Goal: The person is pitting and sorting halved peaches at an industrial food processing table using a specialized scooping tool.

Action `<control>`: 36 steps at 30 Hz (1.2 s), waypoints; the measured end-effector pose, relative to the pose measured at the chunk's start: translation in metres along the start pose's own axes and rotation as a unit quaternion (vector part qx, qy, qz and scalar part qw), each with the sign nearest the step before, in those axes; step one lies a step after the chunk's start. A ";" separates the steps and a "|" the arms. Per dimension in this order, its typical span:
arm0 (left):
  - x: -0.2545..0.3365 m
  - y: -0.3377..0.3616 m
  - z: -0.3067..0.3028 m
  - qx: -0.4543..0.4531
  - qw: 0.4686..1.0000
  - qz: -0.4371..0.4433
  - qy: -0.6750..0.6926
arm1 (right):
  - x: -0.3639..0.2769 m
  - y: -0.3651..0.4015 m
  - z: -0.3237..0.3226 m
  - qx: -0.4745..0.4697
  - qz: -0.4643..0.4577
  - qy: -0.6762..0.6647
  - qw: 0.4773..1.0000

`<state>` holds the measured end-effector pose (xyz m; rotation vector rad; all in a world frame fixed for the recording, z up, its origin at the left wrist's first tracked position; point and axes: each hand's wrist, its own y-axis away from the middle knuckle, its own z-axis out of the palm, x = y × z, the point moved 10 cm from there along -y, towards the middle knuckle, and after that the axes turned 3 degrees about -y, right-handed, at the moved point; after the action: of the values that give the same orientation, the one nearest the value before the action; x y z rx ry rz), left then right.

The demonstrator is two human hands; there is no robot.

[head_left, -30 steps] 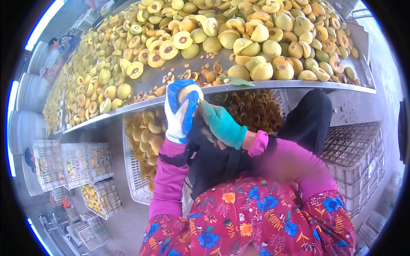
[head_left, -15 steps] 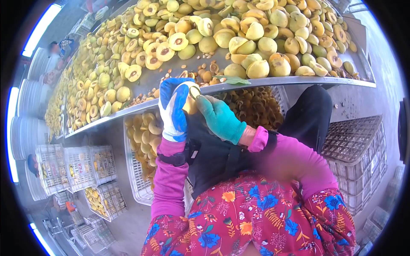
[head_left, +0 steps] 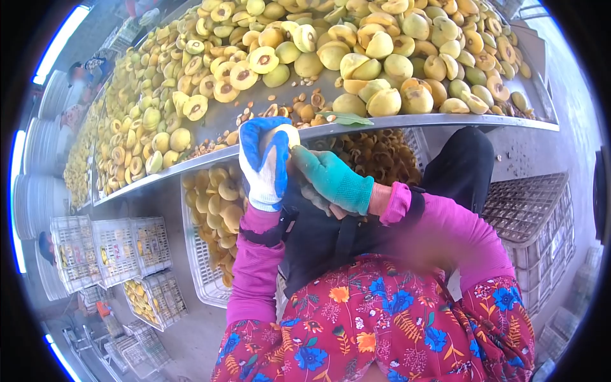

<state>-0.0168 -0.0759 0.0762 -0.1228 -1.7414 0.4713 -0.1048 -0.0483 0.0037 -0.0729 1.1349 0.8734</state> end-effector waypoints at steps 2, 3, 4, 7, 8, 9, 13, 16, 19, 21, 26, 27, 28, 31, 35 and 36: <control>0.000 -0.001 0.005 -0.021 0.999 -0.029 0.015 | 0.001 0.005 -0.015 0.060 0.048 0.037 0.996; -0.007 0.001 0.005 -0.010 0.997 -0.069 0.046 | 0.000 0.003 -0.014 0.024 0.027 0.018 0.999; -0.013 0.003 0.006 0.004 0.991 -0.107 0.077 | 0.006 0.001 -0.013 0.023 0.027 0.018 0.999; -0.033 0.016 -0.005 0.091 0.983 -0.143 0.074 | 0.019 -0.003 -0.007 0.059 0.013 -0.010 0.998; -0.038 0.020 -0.008 0.111 0.983 -0.145 0.033 | 0.024 -0.002 -0.005 0.055 0.017 -0.013 0.998; -0.043 0.021 -0.010 0.116 0.983 -0.142 0.029 | 0.021 0.000 -0.005 0.059 0.003 -0.002 0.998; 0.005 0.013 0.008 -0.015 0.947 0.233 -0.220 | 0.014 0.004 -0.003 0.042 -0.009 -0.013 0.999; -0.039 0.001 0.001 0.002 1.000 -0.016 0.013 | 0.013 0.005 -0.001 0.045 0.014 -0.017 0.999; -0.034 0.003 0.024 -0.039 0.993 -0.095 0.052 | 0.022 0.011 0.011 0.021 0.064 -0.086 0.994; -0.036 -0.001 0.032 -0.079 0.994 -0.072 0.032 | 0.031 0.013 0.005 0.078 0.047 -0.161 0.983; -0.059 0.008 0.049 -0.223 0.943 -0.184 0.162 | 0.039 0.011 0.018 -0.034 0.073 -0.283 0.956; -0.056 0.016 0.055 -0.253 0.918 -0.214 0.218 | 0.043 0.019 0.030 -0.097 0.104 -0.353 0.925; -0.052 0.025 0.063 -0.279 0.888 -0.241 0.276 | 0.045 0.028 0.040 -0.157 0.137 -0.418 0.884; -0.050 0.038 0.071 -0.306 0.870 -0.245 0.300 | 0.047 0.043 0.040 -0.241 0.171 -0.427 0.855; -0.048 0.039 0.069 -0.221 0.872 -0.267 0.345 | 0.041 0.053 0.040 -0.286 0.178 -0.420 0.843; -0.041 0.044 0.072 -0.213 0.874 -0.262 0.349 | 0.037 0.054 0.044 -0.295 0.155 -0.416 0.846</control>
<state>-0.0841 -0.0675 0.0112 -0.1077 -1.0622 -0.3430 -0.1010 0.0298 0.0138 -0.0074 0.0294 1.3444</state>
